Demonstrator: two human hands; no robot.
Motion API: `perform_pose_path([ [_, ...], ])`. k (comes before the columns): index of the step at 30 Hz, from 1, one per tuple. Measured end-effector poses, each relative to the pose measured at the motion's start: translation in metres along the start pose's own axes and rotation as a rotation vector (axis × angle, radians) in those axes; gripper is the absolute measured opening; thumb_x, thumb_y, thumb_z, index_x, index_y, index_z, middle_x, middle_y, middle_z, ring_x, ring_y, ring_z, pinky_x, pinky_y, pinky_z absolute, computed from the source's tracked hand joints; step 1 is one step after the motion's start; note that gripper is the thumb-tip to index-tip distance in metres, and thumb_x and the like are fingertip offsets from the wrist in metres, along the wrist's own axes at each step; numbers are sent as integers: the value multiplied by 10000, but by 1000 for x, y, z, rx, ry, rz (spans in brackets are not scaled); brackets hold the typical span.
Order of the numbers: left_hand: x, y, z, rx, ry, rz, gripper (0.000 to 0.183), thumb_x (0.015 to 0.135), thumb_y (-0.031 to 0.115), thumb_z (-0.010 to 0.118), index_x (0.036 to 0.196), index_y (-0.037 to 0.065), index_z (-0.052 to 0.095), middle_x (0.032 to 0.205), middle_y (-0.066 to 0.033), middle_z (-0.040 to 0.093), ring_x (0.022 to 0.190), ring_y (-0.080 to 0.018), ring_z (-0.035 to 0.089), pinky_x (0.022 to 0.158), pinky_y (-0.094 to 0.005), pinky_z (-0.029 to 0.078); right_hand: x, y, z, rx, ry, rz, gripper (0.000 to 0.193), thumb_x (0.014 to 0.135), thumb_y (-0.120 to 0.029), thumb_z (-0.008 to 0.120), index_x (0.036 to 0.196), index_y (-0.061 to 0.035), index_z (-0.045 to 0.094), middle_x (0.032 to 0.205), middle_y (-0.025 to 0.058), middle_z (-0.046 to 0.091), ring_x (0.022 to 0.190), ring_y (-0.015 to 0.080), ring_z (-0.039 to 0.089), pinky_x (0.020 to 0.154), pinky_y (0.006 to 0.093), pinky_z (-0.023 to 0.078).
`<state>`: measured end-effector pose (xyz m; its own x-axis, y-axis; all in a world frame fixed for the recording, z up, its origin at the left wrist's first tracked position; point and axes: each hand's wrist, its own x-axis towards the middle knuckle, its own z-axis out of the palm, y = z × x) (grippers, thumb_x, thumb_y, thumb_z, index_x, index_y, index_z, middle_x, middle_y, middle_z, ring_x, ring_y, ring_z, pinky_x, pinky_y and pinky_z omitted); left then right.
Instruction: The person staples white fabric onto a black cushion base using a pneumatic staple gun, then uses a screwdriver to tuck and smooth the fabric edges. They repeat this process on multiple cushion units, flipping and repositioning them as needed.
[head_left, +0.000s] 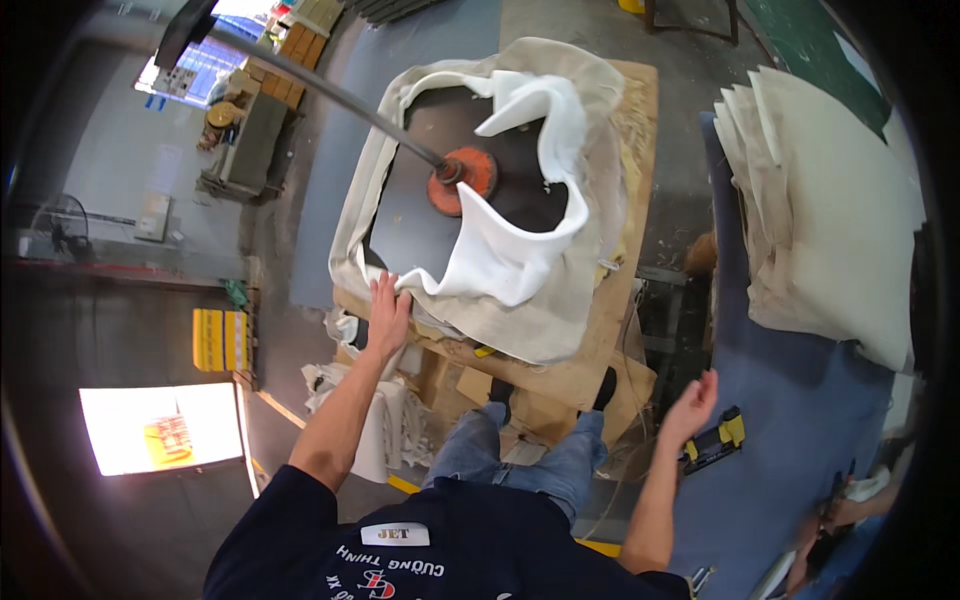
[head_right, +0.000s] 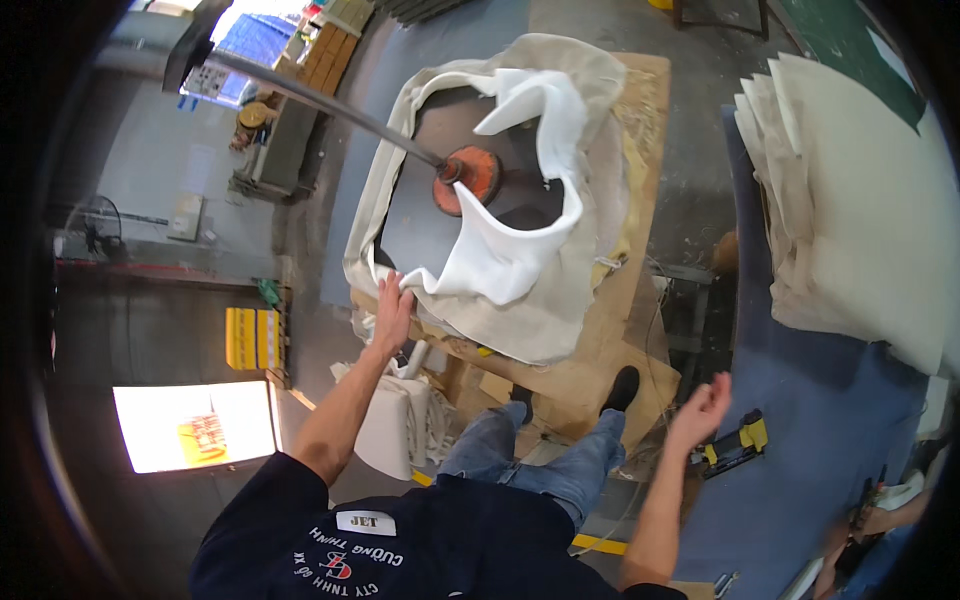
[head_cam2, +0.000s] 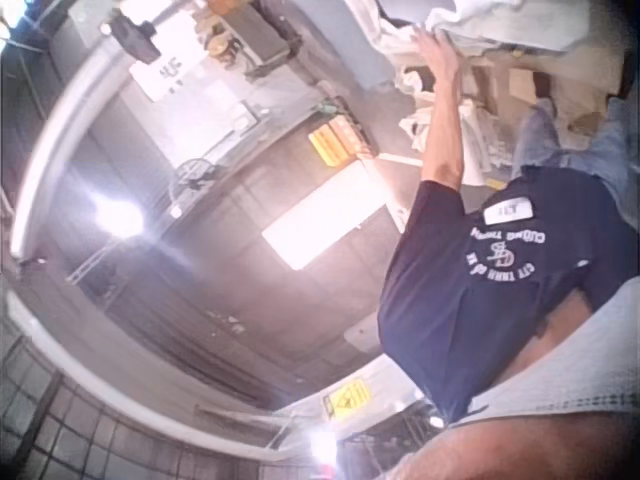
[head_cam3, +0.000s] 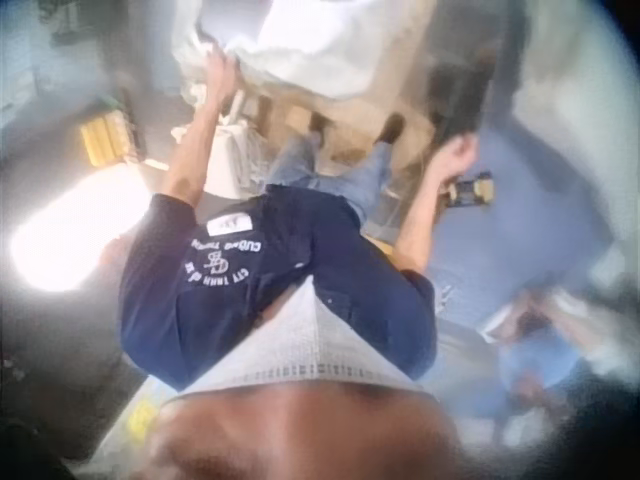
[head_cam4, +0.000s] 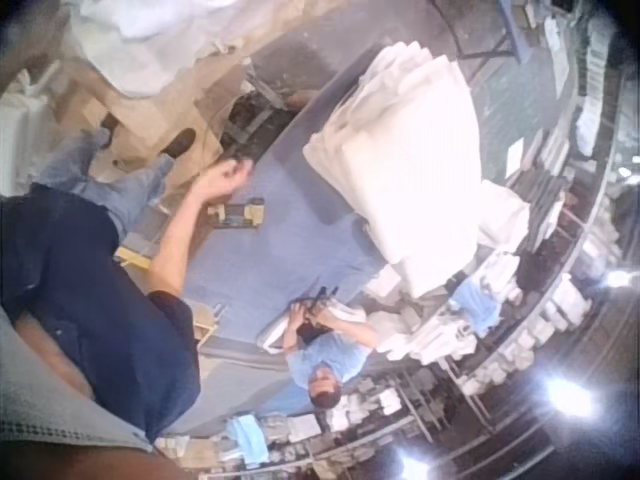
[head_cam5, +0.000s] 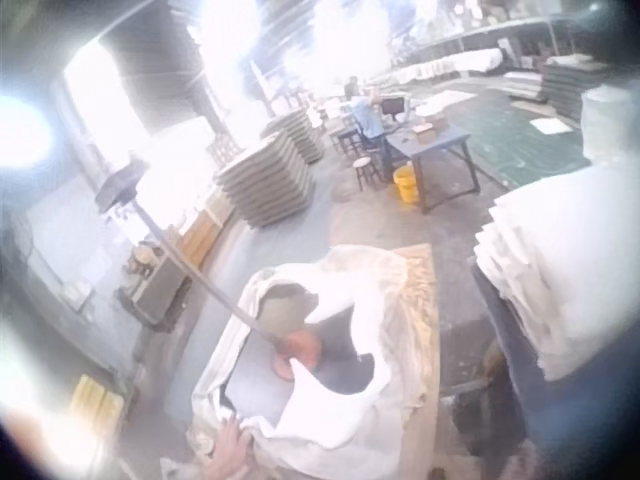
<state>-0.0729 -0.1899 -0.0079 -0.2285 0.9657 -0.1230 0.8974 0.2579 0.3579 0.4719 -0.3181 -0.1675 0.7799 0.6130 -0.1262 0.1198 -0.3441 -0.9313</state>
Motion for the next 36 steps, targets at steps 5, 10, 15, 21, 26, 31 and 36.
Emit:
perform_pose_path([
  [5, 47, -43, -17, -102, 78, 177, 571, 1079, 362, 480, 1524, 4, 451, 1677, -253, 286, 1581, -457, 161, 1276, -508, 199, -142, -175, 119, 342, -414, 39, 499, 1038, -117, 639, 1496, -8, 471, 1400, 134, 608, 1290, 243, 577, 1102, 384, 460],
  [10, 67, -74, -34, -231, 177, 308, 555, 1065, 308, 538, 1509, -14, 458, 1634, -246, 369, 1538, -446, 287, 1258, -486, 252, -217, -215, 164, 677, -749, 1089, 487, 992, -368, 730, 1359, -106, 547, 1267, 70, 651, 1058, 206, 640, 824, 363, 522],
  [15, 12, -51, -25, -928, 155, -34, 587, 1060, 355, 560, 1475, -48, 456, 1368, -195, 578, 1269, -304, 549, 1089, -414, 434, -240, -174, 204, 636, -813, 1317, 457, 992, -444, 706, 1319, -149, 582, 1160, 33, 683, 915, 185, 659, 657, 350, 495],
  [21, -45, -9, -42, -1283, -619, -393, 586, 1035, 439, 573, 1361, -48, 592, 1236, -135, 676, 1127, -223, 652, 927, -377, 541, -307, -229, 205, 173, -712, 402, 436, 1051, -374, 631, 1230, 23, 660, 1082, 85, 724, 907, 145, 645, 695, 349, 518],
  [26, -21, -23, -12, -1302, -408, -429, 565, 1035, 382, 596, 1299, -117, 620, 1217, -161, 704, 1106, -211, 664, 938, -358, 529, -321, -235, 220, -56, -827, 140, 539, 1049, -409, 625, 841, 77, 730, 760, 65, 689, 716, 122, 585, 655, 346, 494],
  [31, -4, -87, 13, -1031, -294, -260, 557, 1073, 418, 533, 1243, -94, 669, 1100, -143, 742, 992, -192, 677, 871, -355, 531, -322, -222, 250, -90, -1066, 188, 541, 1050, -444, 605, 898, 61, 724, 768, 65, 681, 672, 125, 592, 609, 333, 492],
  [36, 11, -79, -37, -771, -237, -117, 612, 1072, 463, 488, 1113, -115, 682, 878, -229, 728, 860, -297, 715, 797, -437, 534, -312, -221, 279, 42, -1244, 433, 452, 1063, -436, 583, 1086, 1, 693, 871, 55, 696, 681, 139, 639, 575, 316, 536],
])
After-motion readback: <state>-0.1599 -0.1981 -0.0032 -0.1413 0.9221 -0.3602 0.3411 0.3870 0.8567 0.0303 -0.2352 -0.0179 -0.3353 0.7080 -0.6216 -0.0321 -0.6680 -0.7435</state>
